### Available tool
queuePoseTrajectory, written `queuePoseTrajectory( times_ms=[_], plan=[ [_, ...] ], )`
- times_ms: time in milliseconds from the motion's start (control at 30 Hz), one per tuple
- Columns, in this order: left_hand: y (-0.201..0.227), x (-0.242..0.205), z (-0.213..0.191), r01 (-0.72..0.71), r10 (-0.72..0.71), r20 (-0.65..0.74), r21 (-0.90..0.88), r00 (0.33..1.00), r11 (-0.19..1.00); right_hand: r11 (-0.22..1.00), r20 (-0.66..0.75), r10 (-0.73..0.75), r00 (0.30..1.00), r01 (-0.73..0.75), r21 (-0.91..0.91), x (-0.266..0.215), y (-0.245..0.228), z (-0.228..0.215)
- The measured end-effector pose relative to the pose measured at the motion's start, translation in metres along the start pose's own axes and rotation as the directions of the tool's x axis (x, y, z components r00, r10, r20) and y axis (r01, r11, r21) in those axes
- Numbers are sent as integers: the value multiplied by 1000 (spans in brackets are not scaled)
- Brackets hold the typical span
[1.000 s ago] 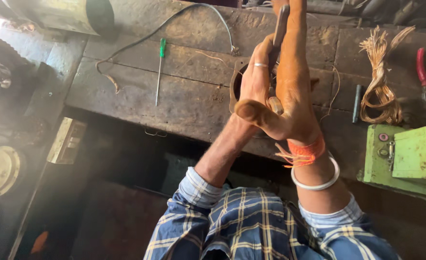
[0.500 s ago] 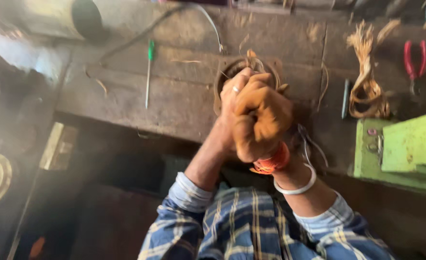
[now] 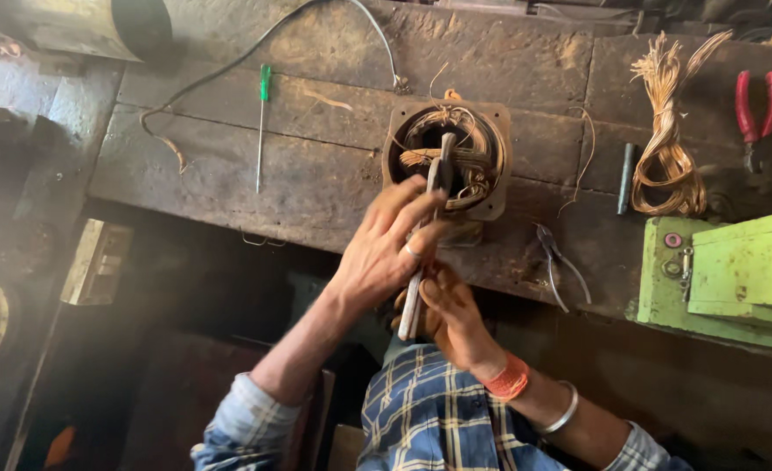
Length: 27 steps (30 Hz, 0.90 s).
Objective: The person inserts a bundle of copper wire into a cylindrical motor stator, then uses pliers to pull, cut, and arrange the wire inside the stator slots. The person repeatedly adjusts the wire by hand and with pliers, working on different sections of the stator throughout the clip.
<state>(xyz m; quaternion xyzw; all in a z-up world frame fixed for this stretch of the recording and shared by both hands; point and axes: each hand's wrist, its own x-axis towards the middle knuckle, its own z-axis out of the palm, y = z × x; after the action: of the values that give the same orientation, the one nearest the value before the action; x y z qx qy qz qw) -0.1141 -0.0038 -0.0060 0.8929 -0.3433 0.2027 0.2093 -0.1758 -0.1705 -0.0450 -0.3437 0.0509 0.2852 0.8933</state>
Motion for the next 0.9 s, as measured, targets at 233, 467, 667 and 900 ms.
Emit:
queuePoseTrajectory(
  times_ms=[233,467,667,900],
  plan=[
    [-12,21,-48,-7,2,15,331,1000,944,954,126,178,976,-203,222,8,8,-15],
    [-63,52,-36,235,-272,-118,-258,955,937,824,-93,-168,981,87,-560,22,5,-27],
    [-67,85,1,116,-128,-54,-180,990,977,635,158,-315,936,332,-697,29,5,-59],
    [-77,72,36,163,-336,-209,-575,918,802,565,-49,-618,784,401,-721,-35,-9,-136]
  ],
)
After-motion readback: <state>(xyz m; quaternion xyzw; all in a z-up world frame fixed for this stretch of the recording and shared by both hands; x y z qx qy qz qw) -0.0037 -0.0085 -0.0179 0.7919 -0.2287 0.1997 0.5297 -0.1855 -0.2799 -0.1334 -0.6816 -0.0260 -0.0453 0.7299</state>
